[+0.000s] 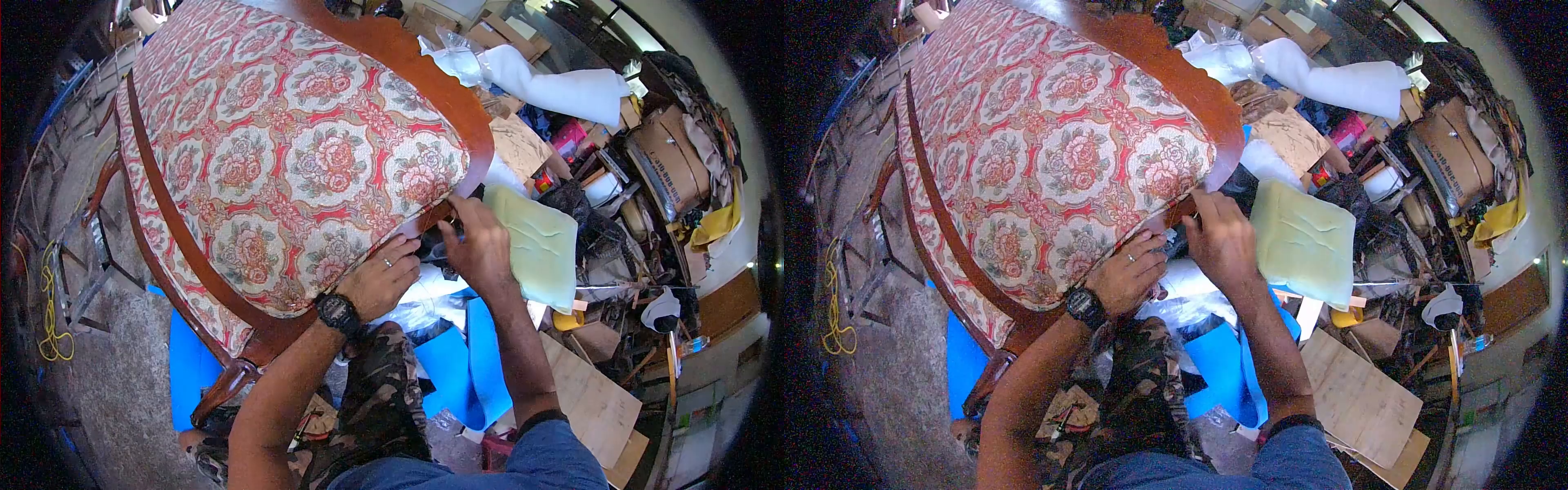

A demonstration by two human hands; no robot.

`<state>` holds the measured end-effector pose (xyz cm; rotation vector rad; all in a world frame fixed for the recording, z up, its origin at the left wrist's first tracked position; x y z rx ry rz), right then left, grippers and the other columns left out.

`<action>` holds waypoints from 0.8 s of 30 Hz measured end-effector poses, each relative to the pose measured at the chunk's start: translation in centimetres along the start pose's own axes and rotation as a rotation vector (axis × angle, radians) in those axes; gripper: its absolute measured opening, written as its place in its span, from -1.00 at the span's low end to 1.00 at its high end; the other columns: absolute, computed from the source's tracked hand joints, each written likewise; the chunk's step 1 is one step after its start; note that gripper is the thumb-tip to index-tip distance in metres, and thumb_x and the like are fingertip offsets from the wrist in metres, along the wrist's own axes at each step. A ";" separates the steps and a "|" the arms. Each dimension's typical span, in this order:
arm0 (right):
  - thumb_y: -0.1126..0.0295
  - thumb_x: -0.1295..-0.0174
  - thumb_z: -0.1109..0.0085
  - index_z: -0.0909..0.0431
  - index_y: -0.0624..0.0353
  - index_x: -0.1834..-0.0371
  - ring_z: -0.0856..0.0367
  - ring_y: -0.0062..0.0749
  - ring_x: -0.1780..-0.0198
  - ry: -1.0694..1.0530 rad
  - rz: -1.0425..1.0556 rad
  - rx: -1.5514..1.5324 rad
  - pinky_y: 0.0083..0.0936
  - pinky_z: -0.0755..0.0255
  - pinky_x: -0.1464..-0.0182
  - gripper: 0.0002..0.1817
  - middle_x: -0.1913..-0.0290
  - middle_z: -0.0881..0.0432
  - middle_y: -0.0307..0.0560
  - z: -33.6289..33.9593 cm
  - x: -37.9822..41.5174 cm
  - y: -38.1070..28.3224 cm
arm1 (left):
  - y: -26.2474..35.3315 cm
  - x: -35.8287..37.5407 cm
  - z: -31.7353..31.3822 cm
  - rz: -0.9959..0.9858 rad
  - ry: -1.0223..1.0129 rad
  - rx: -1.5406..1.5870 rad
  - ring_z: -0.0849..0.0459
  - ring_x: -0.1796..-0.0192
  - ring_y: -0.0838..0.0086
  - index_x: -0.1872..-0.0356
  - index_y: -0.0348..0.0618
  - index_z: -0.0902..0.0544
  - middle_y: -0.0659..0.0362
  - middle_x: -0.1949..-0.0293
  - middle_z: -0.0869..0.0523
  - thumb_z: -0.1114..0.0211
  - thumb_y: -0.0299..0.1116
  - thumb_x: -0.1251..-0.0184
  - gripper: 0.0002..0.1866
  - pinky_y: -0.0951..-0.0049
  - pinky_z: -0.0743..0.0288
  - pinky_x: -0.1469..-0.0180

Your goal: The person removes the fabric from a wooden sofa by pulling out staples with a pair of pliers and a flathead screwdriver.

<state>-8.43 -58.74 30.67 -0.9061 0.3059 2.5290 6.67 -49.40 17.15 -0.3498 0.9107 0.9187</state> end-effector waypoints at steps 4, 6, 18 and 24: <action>0.44 -0.34 -0.34 -0.67 0.25 0.02 -0.70 -0.07 0.10 0.023 0.101 0.112 -0.16 -0.63 0.05 -0.80 0.18 -0.73 -0.01 0.0 0.3 1.1 | 0.0 0.0 -0.1 0.001 0.011 0.020 -0.56 -0.45 0.07 0.07 -0.27 -0.77 0.04 -0.10 -0.72 -0.34 -0.43 -0.15 -0.69 -0.07 -0.37 -0.60; 0.46 -0.36 -0.32 -0.69 0.25 0.07 -0.70 -0.08 0.15 0.024 0.125 0.134 -0.16 -0.63 0.09 -0.85 0.20 -0.73 -0.01 -0.1 0.1 1.4 | -0.1 0.0 -0.2 0.002 0.014 0.029 -0.56 -0.44 0.06 0.06 -0.28 -0.77 0.03 -0.09 -0.72 -0.34 -0.43 -0.15 -0.68 -0.08 -0.37 -0.60; 0.52 -0.37 -0.30 -0.70 0.33 0.24 -0.77 0.01 0.19 0.163 0.060 0.021 -0.13 -0.65 0.11 -0.92 0.21 -0.77 0.12 -1.1 -0.3 1.2 | -0.1 0.1 -0.2 -0.011 0.025 0.009 -0.58 -0.43 0.06 0.05 -0.28 -0.77 0.02 -0.10 -0.71 -0.36 -0.43 -0.12 -0.66 -0.07 -0.38 -0.60; 0.50 -0.39 -0.32 -0.72 0.33 0.16 -0.79 0.07 0.21 0.132 -0.289 -0.331 -0.11 -0.66 0.12 -0.90 0.23 -0.77 0.20 -3.7 0.6 1.9 | 0.1 0.0 -0.2 0.018 0.013 0.031 -0.57 -0.44 0.07 0.02 -0.28 -0.78 0.03 -0.10 -0.73 -0.39 -0.43 -0.15 -0.66 -0.06 -0.37 -0.60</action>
Point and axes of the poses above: each hand's wrist, its own x-axis away from the middle knuckle, its own z-axis out of the back of the hand, y = z × x, the point moved 1 cm from there along -x, towards the middle knuckle
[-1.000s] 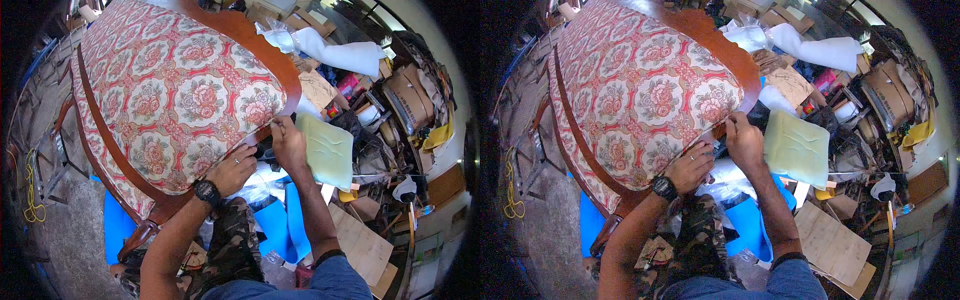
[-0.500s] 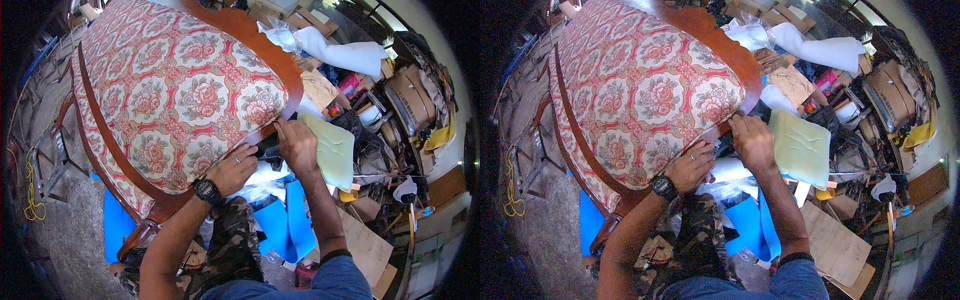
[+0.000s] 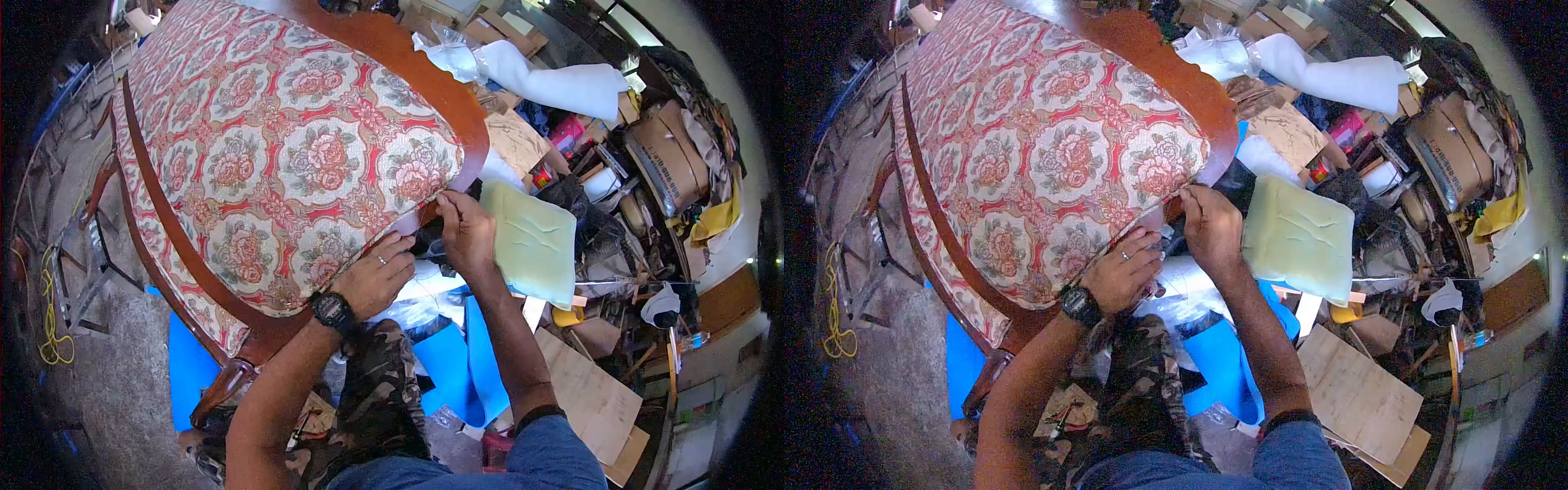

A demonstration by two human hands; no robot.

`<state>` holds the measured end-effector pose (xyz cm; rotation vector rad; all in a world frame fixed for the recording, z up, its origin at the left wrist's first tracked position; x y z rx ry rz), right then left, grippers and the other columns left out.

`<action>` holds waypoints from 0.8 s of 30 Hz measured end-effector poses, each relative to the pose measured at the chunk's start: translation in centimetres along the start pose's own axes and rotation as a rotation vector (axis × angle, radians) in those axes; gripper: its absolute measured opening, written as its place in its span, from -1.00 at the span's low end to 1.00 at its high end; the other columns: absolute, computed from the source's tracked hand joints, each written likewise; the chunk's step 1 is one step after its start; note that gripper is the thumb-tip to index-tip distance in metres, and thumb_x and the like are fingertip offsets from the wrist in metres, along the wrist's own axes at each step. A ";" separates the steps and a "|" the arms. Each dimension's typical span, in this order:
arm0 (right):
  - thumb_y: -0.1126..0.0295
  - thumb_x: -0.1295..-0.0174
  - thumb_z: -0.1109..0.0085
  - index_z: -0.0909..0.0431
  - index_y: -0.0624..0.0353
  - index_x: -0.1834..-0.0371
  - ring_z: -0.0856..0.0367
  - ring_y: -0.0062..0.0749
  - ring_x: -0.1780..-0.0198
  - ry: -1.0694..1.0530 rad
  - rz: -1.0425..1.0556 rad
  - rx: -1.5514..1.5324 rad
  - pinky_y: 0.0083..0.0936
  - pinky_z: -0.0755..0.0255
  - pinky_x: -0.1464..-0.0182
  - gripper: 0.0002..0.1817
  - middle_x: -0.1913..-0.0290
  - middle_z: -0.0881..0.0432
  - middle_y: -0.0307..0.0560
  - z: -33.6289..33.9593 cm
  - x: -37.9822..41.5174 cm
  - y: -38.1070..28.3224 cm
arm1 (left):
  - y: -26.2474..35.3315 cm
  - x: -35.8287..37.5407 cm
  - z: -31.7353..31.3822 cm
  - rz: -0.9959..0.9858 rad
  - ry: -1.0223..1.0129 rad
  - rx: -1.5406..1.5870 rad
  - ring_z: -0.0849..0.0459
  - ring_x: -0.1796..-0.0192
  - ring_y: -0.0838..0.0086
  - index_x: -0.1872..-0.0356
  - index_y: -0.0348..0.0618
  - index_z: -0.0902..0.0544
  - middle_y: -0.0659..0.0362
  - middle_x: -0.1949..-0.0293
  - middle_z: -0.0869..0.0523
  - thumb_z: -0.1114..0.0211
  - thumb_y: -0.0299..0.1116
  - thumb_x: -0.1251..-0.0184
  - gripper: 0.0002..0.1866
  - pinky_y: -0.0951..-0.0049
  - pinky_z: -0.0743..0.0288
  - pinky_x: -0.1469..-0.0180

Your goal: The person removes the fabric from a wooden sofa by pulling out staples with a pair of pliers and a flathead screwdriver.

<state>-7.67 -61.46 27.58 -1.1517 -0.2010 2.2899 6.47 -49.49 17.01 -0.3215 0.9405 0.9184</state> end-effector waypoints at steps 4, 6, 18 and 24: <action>0.49 -0.37 -0.36 -0.74 0.30 0.13 -0.79 0.08 0.20 0.042 0.072 -0.007 -0.13 -0.67 0.11 -0.89 0.21 -0.79 0.16 0.3 -0.3 -0.8 | -0.2 -0.1 0.1 -0.023 0.015 -0.001 -0.57 -0.42 0.06 0.07 -0.30 -0.75 0.02 -0.06 -0.69 -0.38 -0.49 -0.12 -0.68 -0.05 -0.37 -0.59; 0.49 -0.35 -0.37 -0.74 0.27 0.14 -0.80 0.06 0.19 0.080 0.129 0.044 -0.14 -0.67 0.10 -0.90 0.21 -0.79 0.13 0.3 -0.3 -0.7 | -0.2 -0.1 0.2 -0.029 0.029 0.005 -0.57 -0.42 0.05 0.09 -0.32 -0.73 0.01 -0.04 -0.68 -0.38 -0.51 -0.10 -0.69 -0.05 -0.37 -0.59; 0.54 -0.11 -0.40 -0.73 0.13 0.14 -0.68 -0.16 0.28 0.125 0.522 0.381 -0.21 -0.57 0.20 -0.77 0.28 -0.71 -0.13 1.5 -1.0 0.5 | -0.2 0.0 0.0 -0.012 -0.025 -0.018 -0.55 -0.46 0.09 0.00 -0.27 -0.77 0.04 -0.11 -0.72 -0.39 -0.42 -0.17 -0.65 -0.07 -0.32 -0.63; 0.57 -0.14 -0.41 -0.73 0.15 0.12 -0.69 -0.09 0.28 0.162 0.461 0.337 -0.21 -0.59 0.22 -0.77 0.28 -0.73 -0.08 1.1 -0.7 0.6 | -0.4 0.1 -0.3 -0.005 -0.017 -0.023 -0.55 -0.46 0.10 0.01 -0.24 -0.77 0.06 -0.13 -0.72 -0.41 -0.42 -0.19 -0.67 -0.05 -0.33 -0.62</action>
Point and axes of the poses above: each hand's wrist, its own x-axis away from the middle knuckle, its own z-axis out of the back of the hand, y = z × x, the point moved 1 cm from there along -x, towards the middle knuckle
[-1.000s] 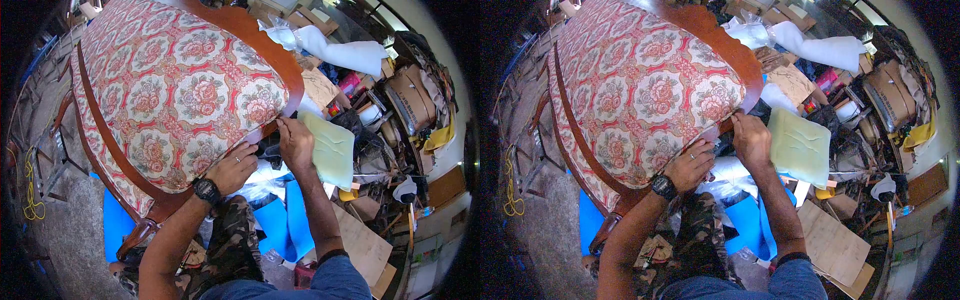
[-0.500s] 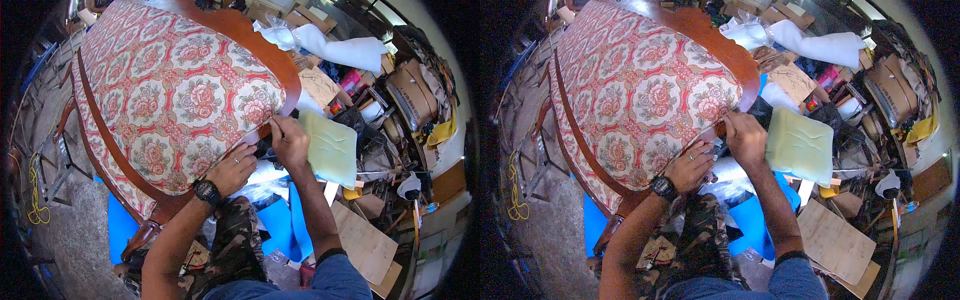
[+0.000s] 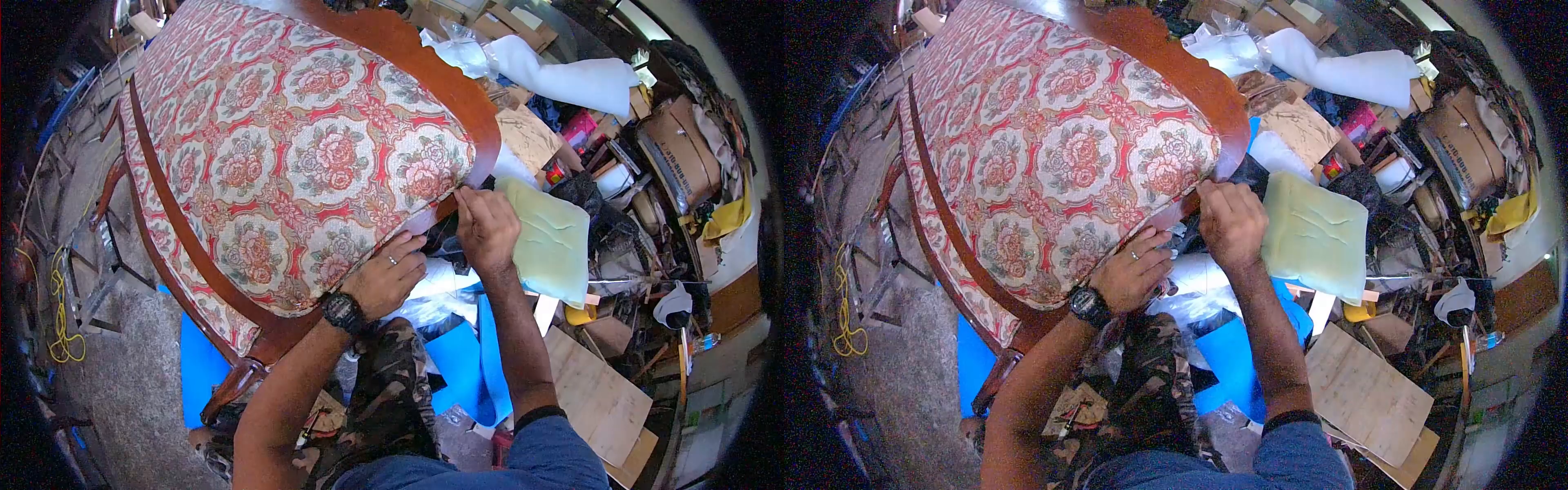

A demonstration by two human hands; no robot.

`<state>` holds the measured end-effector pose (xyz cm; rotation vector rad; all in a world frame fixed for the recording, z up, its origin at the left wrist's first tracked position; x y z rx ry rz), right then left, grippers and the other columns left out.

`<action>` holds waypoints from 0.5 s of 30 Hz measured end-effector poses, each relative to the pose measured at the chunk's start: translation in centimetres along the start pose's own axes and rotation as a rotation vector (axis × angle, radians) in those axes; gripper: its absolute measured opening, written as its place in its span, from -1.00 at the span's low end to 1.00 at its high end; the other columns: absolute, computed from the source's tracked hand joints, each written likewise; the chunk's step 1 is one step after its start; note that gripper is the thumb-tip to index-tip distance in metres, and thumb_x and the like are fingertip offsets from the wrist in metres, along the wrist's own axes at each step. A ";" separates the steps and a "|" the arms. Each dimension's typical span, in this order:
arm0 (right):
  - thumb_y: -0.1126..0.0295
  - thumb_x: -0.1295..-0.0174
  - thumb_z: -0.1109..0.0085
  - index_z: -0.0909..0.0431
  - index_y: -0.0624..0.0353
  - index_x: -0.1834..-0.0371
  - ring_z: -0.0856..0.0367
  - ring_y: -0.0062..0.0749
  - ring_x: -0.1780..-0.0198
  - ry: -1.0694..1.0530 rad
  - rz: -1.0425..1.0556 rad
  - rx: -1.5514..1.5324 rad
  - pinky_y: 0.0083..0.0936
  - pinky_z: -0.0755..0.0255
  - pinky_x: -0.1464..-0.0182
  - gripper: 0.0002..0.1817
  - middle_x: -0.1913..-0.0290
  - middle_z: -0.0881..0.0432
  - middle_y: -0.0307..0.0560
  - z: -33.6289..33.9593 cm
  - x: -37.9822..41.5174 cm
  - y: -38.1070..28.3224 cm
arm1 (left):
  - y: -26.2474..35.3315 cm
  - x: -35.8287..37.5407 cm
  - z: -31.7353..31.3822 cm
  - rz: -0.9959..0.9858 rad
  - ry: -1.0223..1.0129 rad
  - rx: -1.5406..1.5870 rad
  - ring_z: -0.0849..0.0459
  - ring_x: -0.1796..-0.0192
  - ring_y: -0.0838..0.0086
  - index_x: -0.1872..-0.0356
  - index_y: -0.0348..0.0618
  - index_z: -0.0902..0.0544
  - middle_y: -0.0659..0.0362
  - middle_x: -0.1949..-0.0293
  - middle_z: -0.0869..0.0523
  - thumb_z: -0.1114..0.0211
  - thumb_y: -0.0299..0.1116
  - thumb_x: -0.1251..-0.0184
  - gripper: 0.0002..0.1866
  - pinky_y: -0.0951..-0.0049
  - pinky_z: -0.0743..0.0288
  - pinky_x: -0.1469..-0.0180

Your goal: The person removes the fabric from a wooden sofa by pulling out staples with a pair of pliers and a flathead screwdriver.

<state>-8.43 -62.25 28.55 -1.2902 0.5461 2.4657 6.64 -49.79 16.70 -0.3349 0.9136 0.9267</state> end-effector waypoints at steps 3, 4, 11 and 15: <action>0.55 -0.26 -0.42 -0.74 0.20 0.15 -0.73 -0.17 0.34 0.026 -0.239 -0.163 -0.29 -0.61 0.25 -0.87 0.33 -0.75 -0.01 -1.0 0.8 -0.7 | -0.1 0.1 -0.2 0.007 -0.011 0.005 -0.56 -0.46 0.11 0.00 -0.23 -0.77 0.07 -0.14 -0.72 -0.42 -0.42 -0.20 -0.68 -0.04 -0.33 -0.62; 0.53 -0.30 -0.42 -0.73 0.23 0.16 -0.73 -0.24 0.35 -0.015 -0.379 -0.275 -0.32 -0.61 0.26 -0.90 0.35 -0.75 0.00 -1.5 1.2 -0.8 | 0.0 0.1 -0.1 0.007 -0.010 0.006 -0.56 -0.45 0.11 0.00 -0.23 -0.77 0.07 -0.14 -0.72 -0.42 -0.43 -0.20 -0.68 -0.04 -0.33 -0.62; 0.50 -0.44 -0.34 -0.72 0.35 0.16 -0.70 -0.55 0.39 0.057 -0.608 -0.615 -0.45 -0.58 0.31 -0.90 0.39 -0.75 0.01 -2.6 1.6 -0.9 | 0.2 -0.2 0.5 0.023 -0.039 0.032 -0.56 -0.45 0.07 -0.01 -0.24 -0.77 0.05 -0.15 -0.71 -0.43 -0.44 -0.20 -0.68 -0.05 -0.34 -0.61; 0.48 -0.42 -0.36 -0.72 0.36 0.15 -0.73 -0.35 0.39 -0.063 -0.757 -0.662 -0.38 -0.59 0.30 -0.88 0.39 -0.75 0.02 -2.6 1.5 -0.8 | 0.1 -0.2 0.3 -0.007 -0.006 0.031 -0.52 -0.46 0.06 0.02 -0.31 -0.73 0.01 -0.12 -0.67 -0.44 -0.41 -0.06 -0.60 -0.05 -0.30 -0.63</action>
Point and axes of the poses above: each hand's wrist, its own x-axis away from the middle knuckle, its own z-axis out of the back of the hand, y = z × x, the point moved 1 cm from there along -x, towards the middle knuckle
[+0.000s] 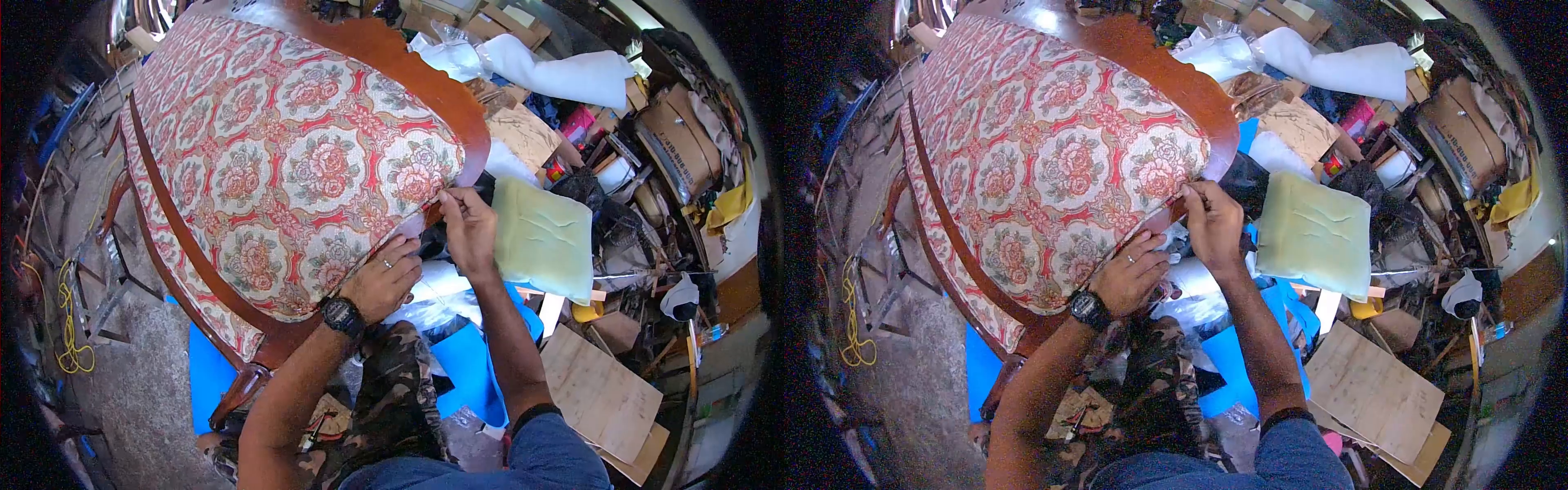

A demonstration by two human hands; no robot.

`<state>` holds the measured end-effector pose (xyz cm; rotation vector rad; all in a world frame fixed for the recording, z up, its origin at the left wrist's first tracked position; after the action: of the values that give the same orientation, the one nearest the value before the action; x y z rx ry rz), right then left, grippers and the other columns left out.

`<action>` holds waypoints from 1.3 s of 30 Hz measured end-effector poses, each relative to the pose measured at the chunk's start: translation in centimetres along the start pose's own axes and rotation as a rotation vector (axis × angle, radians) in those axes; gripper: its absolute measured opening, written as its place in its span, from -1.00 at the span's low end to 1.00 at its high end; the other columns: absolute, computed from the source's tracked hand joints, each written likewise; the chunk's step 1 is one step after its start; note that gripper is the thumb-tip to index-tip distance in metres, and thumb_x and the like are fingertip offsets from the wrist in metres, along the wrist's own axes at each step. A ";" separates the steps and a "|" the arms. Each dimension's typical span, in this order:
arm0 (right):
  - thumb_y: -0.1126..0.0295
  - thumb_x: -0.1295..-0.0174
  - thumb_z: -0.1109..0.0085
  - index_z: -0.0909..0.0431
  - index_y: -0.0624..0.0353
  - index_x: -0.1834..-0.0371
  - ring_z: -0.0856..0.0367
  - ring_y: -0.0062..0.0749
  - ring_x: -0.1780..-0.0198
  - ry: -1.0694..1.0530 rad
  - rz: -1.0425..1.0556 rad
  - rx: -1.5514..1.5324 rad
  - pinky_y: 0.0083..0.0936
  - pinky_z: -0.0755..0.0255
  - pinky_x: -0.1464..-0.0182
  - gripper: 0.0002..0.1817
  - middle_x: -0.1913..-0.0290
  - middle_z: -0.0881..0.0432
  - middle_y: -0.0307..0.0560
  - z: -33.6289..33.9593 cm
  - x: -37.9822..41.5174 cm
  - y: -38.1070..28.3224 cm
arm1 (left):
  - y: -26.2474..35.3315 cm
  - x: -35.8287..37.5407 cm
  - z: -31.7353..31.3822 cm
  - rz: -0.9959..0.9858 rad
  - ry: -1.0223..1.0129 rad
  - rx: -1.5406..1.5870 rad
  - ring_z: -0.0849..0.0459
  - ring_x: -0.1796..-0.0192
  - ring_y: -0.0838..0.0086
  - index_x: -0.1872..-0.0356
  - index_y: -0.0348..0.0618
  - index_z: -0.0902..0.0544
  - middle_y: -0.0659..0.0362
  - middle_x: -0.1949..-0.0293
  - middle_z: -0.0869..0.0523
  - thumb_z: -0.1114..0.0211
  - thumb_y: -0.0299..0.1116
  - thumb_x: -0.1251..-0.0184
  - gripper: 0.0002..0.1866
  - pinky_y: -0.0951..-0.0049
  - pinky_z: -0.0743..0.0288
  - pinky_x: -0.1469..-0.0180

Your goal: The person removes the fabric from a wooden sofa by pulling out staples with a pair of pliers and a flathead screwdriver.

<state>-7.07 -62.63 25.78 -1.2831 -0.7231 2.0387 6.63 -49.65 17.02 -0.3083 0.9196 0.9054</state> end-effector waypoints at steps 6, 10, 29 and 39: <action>0.47 -0.22 -0.47 -0.74 0.19 0.07 -0.63 -0.06 0.07 0.190 0.579 0.535 -0.16 -0.50 -0.02 -0.78 0.14 -0.71 -0.06 1.0 0.4 -4.6 | 0.2 -0.1 0.2 -0.003 0.027 -0.006 -0.57 -0.41 0.05 0.04 -0.31 -0.75 0.00 -0.09 -0.70 -0.40 -0.44 -0.09 -0.64 -0.05 -0.32 -0.61; 0.41 -0.18 -0.51 -0.74 0.13 0.01 -0.58 -0.13 0.04 0.056 0.709 0.525 -0.21 -0.42 0.02 -0.69 0.10 -0.66 -0.11 -0.8 2.0 -2.9 | 0.1 0.1 -0.3 -0.014 0.005 -0.041 -0.60 -0.38 0.05 0.00 -0.31 -0.75 0.00 -0.09 -0.71 -0.40 -0.40 -0.09 -0.60 -0.05 -0.31 -0.62; 0.48 -0.33 -0.31 -0.72 0.24 0.07 -0.54 -0.01 -0.10 0.086 0.429 0.124 -0.09 -0.37 -0.19 -0.84 0.05 -0.63 0.02 -3.2 8.0 -7.4 | 6.5 5.1 5.6 0.546 0.146 -0.021 -0.42 -0.52 -0.13 -0.42 -0.22 -0.52 -0.11 -0.44 -0.50 -0.31 -0.50 -0.41 -0.46 -0.10 -0.25 -0.59; 0.32 -0.59 -0.13 -0.52 0.18 -0.05 -0.65 -0.35 0.31 -0.178 -0.500 -0.977 -0.31 -0.63 0.07 -0.83 0.30 -0.60 -0.09 14.4 24.4 -7.9 | 9.7 -2.1 8.6 -0.095 -0.348 0.132 -0.71 -0.18 0.11 0.06 -0.15 -0.74 0.09 0.07 -0.76 -0.48 -0.28 -0.35 -0.76 0.00 -0.44 -0.52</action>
<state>-26.91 -41.10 22.75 -1.1906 -2.0473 1.3892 3.20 -39.88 25.05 -0.0755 0.6340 0.7762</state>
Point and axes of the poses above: each hand's wrist, its own x-axis away from the middle knuckle, its own z-axis out of the back of the hand, y = z × x, the point moved 1 cm from there along -x, towards the middle knuckle
